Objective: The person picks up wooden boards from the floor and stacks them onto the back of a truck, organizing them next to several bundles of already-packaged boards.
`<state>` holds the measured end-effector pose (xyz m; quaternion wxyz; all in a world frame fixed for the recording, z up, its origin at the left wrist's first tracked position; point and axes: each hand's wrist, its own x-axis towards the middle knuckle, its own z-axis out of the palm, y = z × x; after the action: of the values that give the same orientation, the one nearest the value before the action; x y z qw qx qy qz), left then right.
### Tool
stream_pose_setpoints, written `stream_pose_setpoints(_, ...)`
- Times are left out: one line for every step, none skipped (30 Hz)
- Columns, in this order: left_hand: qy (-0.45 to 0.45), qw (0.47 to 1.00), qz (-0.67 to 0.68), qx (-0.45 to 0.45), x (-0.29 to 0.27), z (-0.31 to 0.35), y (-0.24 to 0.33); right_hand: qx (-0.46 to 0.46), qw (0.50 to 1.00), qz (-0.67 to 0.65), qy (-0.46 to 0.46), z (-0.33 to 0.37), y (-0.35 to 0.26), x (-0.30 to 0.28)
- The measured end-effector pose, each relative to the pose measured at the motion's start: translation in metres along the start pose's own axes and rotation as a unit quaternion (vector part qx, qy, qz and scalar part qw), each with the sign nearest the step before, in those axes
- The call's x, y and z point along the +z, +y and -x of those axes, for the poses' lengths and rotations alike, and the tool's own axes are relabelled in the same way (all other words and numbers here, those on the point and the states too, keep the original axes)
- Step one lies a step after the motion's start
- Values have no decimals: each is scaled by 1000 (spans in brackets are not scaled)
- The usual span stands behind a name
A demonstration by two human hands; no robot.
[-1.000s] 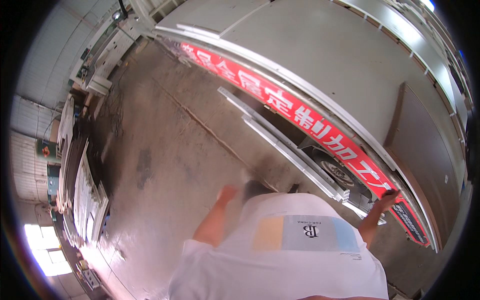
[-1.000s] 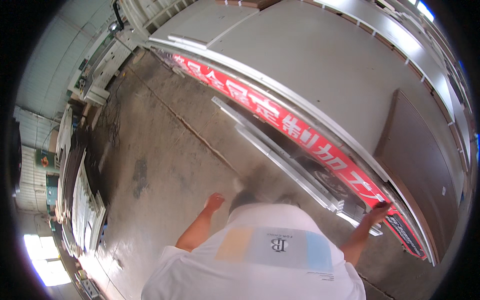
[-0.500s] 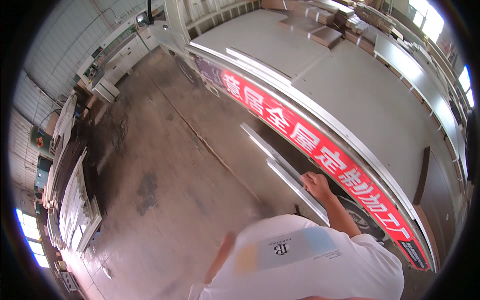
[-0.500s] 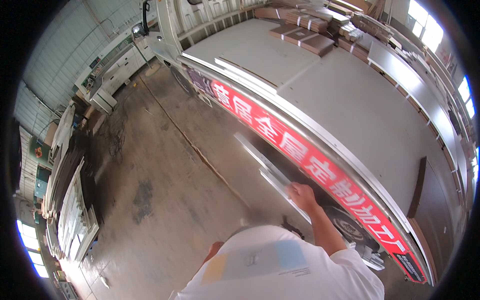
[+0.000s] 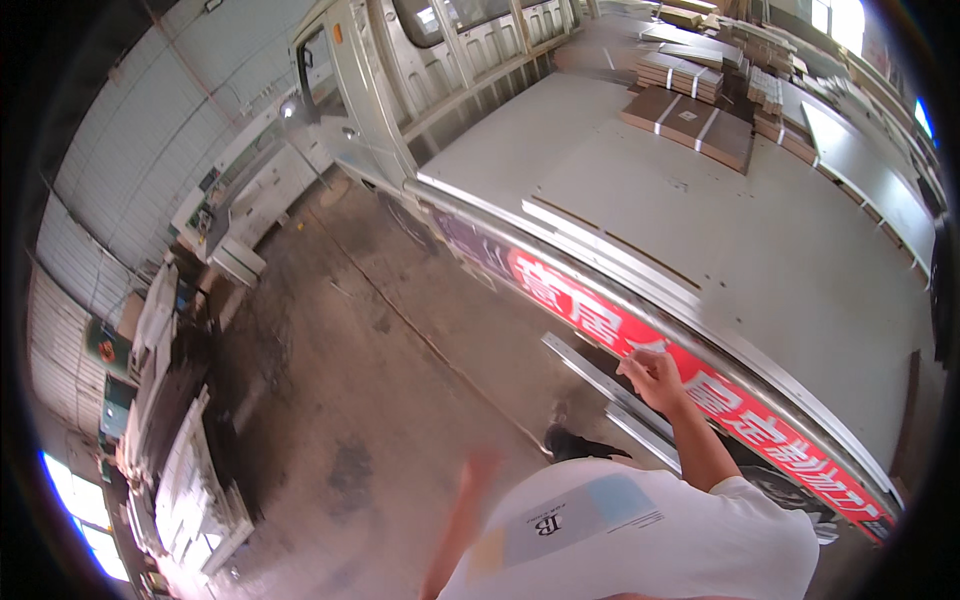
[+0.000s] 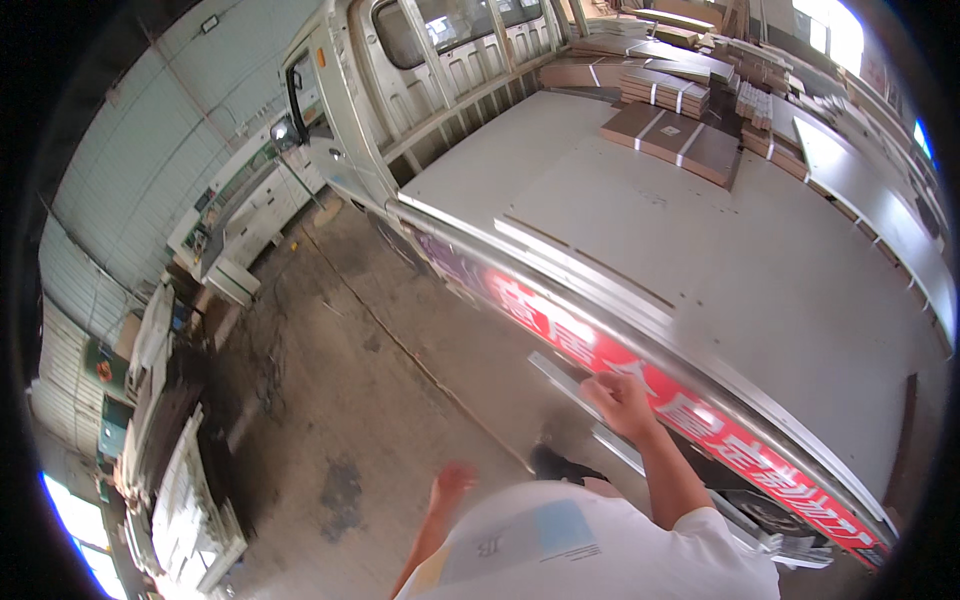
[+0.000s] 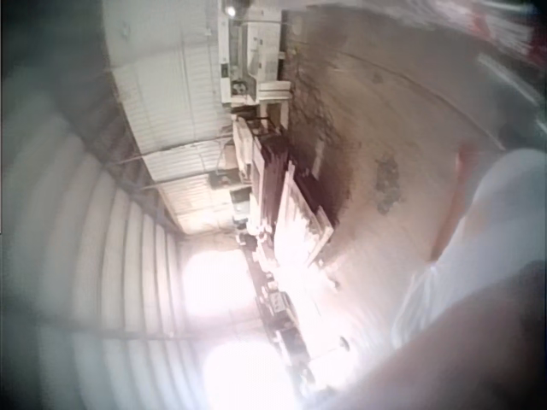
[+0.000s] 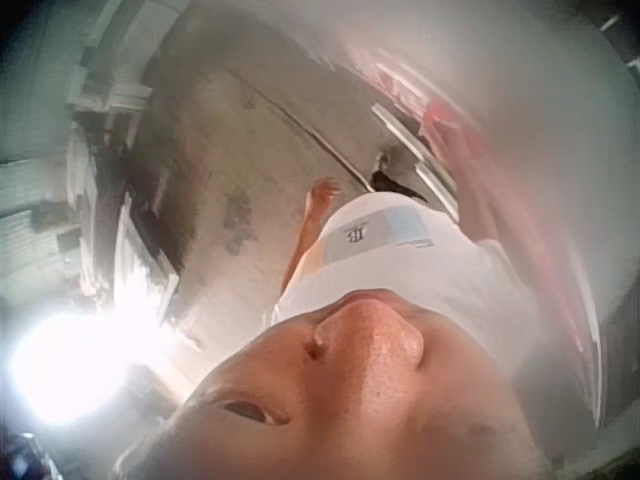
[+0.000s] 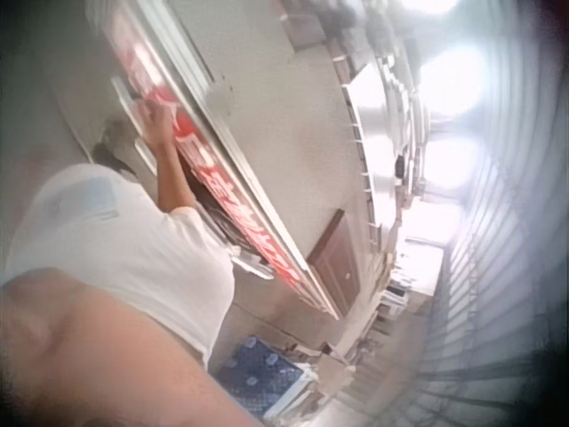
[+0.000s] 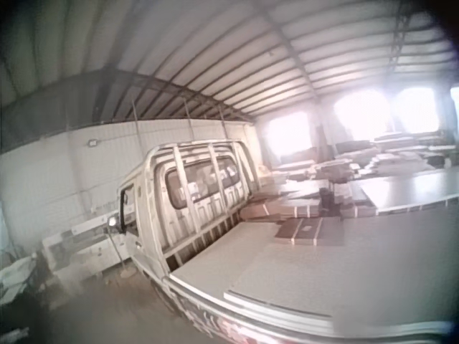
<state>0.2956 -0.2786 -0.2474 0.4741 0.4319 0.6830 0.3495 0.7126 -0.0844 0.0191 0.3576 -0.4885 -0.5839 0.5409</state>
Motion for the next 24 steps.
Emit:
stream_pose_setpoints(-23, 999, 23, 34, -12, -21, 18, -23, 999, 15, 26, -23, -18, 5)
stream_pose_setpoints(-46, 996, 47, 67, -26, -41, 35, -57, 998, 0, 30, -54, -19, 10)
stream_pose_setpoints(-46, 997, -6, 64, -29, -64, 72, -88, 995, -4, 52, -82, -36, 15)
stream_pose_setpoints(-45, 995, -59, 61, -33, -88, 113, -118, 990, -9, 75, -110, -57, 21)
stream_pose_setpoints(-41, 992, -112, 45, -42, -95, 149, -131, 986, 51, 89, -139, -71, 21)
stream_pose_setpoints(-64, 997, -25, 19, -49, -113, 180, -137, 977, 117, 112, -166, -83, 15)
stream_pose_setpoints(-85, 994, 62, -11, -57, -134, 211, -164, 977, 40, 129, -192, -85, 18)
stream_pose_setpoints(-78, 992, 94, -10, -66, -151, 238, -126, 986, 46, 101, -215, -105, 22)
stream_pose_setpoints(-75, 989, 126, -10, -72, -171, 265, -147, 979, 81, 116, -237, -113, 23)
stream_pose_setpoints(-65, 993, 100, 19, -82, -198, 291, -167, 970, 119, 133, -264, -119, 21)
stream_pose_setpoints(-61, 994, 80, 44, -89, -219, 313, -138, 969, 152, 140, -284, -119, 18)
stream_pose_setpoints(-57, 994, 60, 70, -95, -240, 338, -123, 973, 130, 148, -301, -117, 14)
stream_pose_setpoints(-61, 993, 45, 95, -101, -259, 363, -108, 976, 106, 157, -318, -112, 9)
stream_pose_setpoints(-66, 990, 30, 120, -103, -285, 383, -93, 978, 82, 169, -331, -108, 4)
stream_pose_setpoints(-72, 988, 18, 132, -104, -315, 397, -54, 983, 45, 173, -344, -105, 2)
stream_pose_setpoints(-80, 987, 7, 142, -106, -347, 407, -44, 980, 43, 188, -352, -100, 1)
stream_pose_setpoints(-89, 984, -5, 153, -106, -378, 420, -34, 977, 41, 205, -357, -95, 0)
stream_pose_setpoints(-120, 981, 4, 152, -106, -410, 438, -21, 974, 38, 223, -360, -90, 0)
stream_pose_setpoints(-146, 978, 14, 150, -104, -439, 458, -11, 969, 23, 245, -363, -87, 3)
stream_pose_setpoints(-172, 974, 27, 148, -101, -470, 477, -2, 964, 10, 266, -365, -89, 6)
stream_pose_setpoints(-205, 966, 28, 154, -96, -501, 493, 10, 957, -4, 289, -364, -90, 12)
stream_pose_setpoints(-235, 958, 28, 162, -91, -531, 510, 25, 948, -11, 319, -364, -89, 17)
stream_pose_setpoints(-266, 948, 27, 174, -86, -562, 528, 35, 936, -19, 351, -367, -90, 21)
stream_pose_setpoints(-283, 940, 12, 193, -78, -591, 548, 42, 922, -23, 384, -372, -92, 22)
